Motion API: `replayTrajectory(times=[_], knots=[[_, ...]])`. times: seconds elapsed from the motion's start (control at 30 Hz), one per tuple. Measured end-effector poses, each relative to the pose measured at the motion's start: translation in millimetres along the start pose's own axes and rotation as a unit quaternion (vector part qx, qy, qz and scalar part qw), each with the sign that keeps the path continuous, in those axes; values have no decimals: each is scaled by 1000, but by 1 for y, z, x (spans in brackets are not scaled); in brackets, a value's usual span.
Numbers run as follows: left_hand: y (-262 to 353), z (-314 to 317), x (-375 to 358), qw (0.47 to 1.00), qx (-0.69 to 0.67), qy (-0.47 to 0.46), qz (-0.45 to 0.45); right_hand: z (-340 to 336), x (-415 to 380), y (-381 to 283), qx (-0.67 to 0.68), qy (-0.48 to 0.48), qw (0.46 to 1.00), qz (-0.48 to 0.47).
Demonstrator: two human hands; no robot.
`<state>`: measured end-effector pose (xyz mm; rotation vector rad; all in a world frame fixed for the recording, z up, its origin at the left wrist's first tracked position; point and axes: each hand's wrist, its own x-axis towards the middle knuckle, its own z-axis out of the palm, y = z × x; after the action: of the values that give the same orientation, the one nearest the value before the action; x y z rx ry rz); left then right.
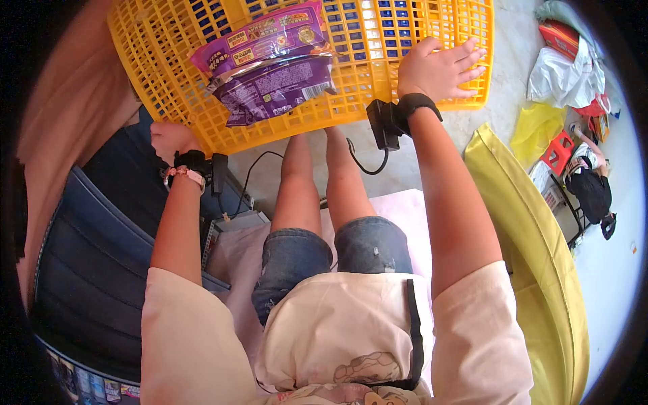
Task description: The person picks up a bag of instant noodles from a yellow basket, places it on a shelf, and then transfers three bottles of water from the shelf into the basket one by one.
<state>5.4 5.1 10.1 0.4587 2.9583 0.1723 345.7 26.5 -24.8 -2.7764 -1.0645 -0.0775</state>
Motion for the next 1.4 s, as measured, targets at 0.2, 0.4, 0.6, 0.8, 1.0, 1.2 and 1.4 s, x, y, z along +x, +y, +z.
replayTrajectory(times=[0.2,0.4,0.6,0.8,1.0,1.2,1.4], knots=[[2,-4,-4,1000,16,-8,0,-3,0,-1,8,-5,1000,1],[-4,-1,-2,999,36,-6,40,-5,0,-1,13,-11,1000,7],[-8,4,4,999,37,9,35,-4,-1,-4,4,-14,1000,10],[-2,-1,-2,999,23,13,31,-3,-1,-3,0,-11,1000,12],[-2,1,1,999,44,21,19,-2,-2,-3,-5,-14,1000,10],[-3,7,4,999,25,28,16,-3,0,-4,-8,-23,1000,15],[-7,5,5,999,45,20,5,-6,-3,-6,-10,-30,999,18]])
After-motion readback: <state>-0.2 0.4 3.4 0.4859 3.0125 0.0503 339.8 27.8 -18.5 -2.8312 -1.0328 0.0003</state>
